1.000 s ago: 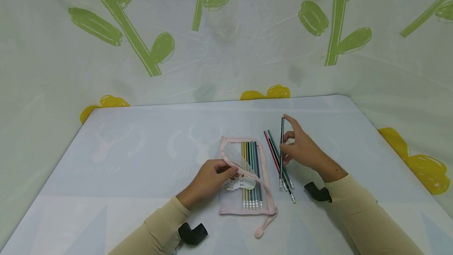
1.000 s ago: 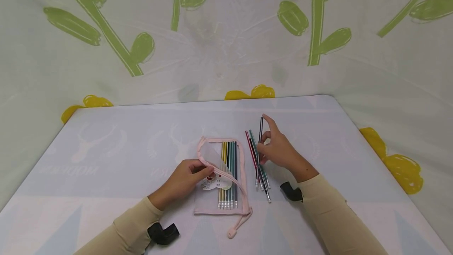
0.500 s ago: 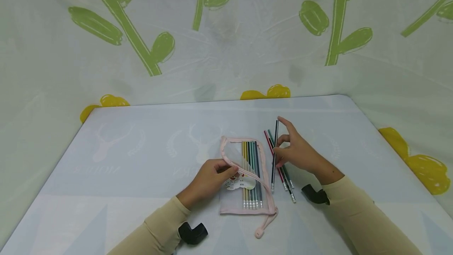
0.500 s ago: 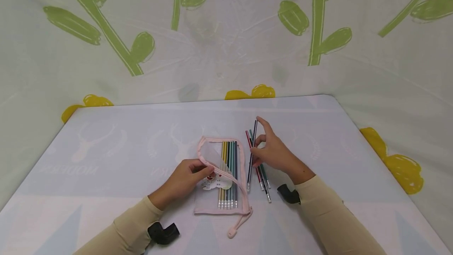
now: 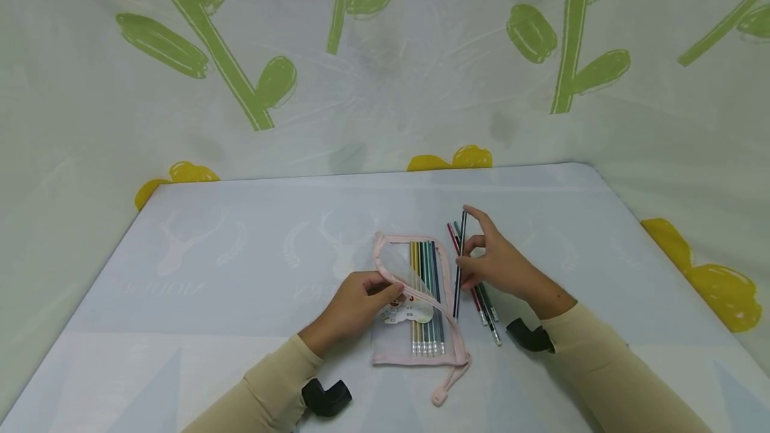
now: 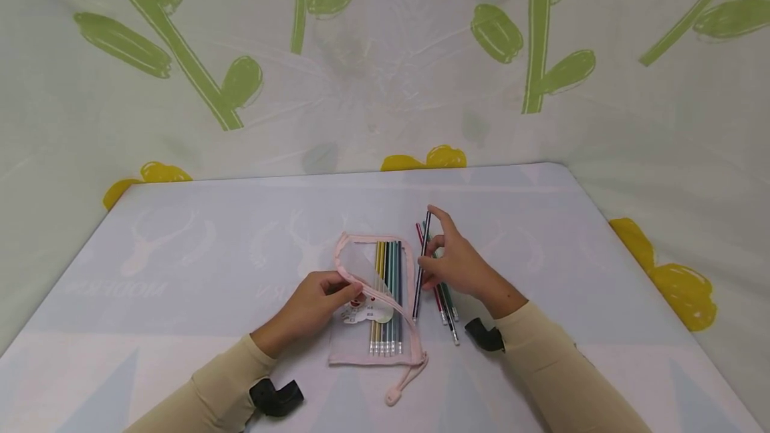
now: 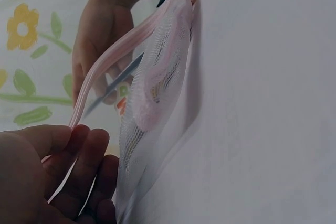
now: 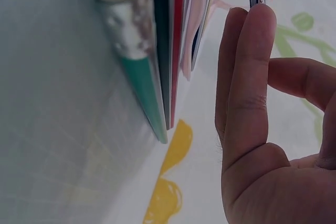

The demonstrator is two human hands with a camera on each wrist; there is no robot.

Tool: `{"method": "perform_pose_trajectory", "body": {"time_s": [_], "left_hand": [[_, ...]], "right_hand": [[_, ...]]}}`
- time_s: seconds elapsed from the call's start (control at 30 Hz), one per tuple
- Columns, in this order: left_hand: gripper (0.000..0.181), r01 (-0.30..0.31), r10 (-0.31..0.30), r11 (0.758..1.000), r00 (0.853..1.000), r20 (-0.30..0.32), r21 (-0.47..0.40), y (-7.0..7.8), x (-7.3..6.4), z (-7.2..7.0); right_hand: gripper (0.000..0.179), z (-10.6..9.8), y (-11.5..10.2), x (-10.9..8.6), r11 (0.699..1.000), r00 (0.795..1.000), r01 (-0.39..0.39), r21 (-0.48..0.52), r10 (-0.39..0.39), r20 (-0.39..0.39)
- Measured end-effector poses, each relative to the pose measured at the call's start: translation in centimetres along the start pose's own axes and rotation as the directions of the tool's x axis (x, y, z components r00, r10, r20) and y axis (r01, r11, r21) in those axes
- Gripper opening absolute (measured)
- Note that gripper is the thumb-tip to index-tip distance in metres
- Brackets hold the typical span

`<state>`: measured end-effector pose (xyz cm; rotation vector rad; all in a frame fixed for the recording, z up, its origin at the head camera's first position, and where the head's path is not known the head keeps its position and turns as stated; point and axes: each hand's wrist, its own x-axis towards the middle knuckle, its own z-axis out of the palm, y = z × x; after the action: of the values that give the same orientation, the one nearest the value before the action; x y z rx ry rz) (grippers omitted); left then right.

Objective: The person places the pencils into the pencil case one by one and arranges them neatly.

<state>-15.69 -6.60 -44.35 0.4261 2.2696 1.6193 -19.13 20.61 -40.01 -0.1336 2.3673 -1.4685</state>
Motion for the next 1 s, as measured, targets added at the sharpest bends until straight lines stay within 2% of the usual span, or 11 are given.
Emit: {"method": "perform_pose_trajectory", "body": {"time_s": [0.67, 1.0], "left_hand": [[0.024, -0.014, 0.014, 1.0, 1.0, -0.007, -0.005, -0.17, 0.04, -0.03], [0.025, -0.018, 0.018, 1.0, 1.0, -0.003, -0.008, -0.13, 0.05, -0.09]], "right_hand": [[0.097, 0.8, 0.17, -0.05, 0.997, 0.999, 0.006, -0.076, -0.003, 0.042], [0.097, 0.91, 0.31, -0.04, 0.998, 0.998, 0.011, -0.058, -0.008, 0.063]]}}
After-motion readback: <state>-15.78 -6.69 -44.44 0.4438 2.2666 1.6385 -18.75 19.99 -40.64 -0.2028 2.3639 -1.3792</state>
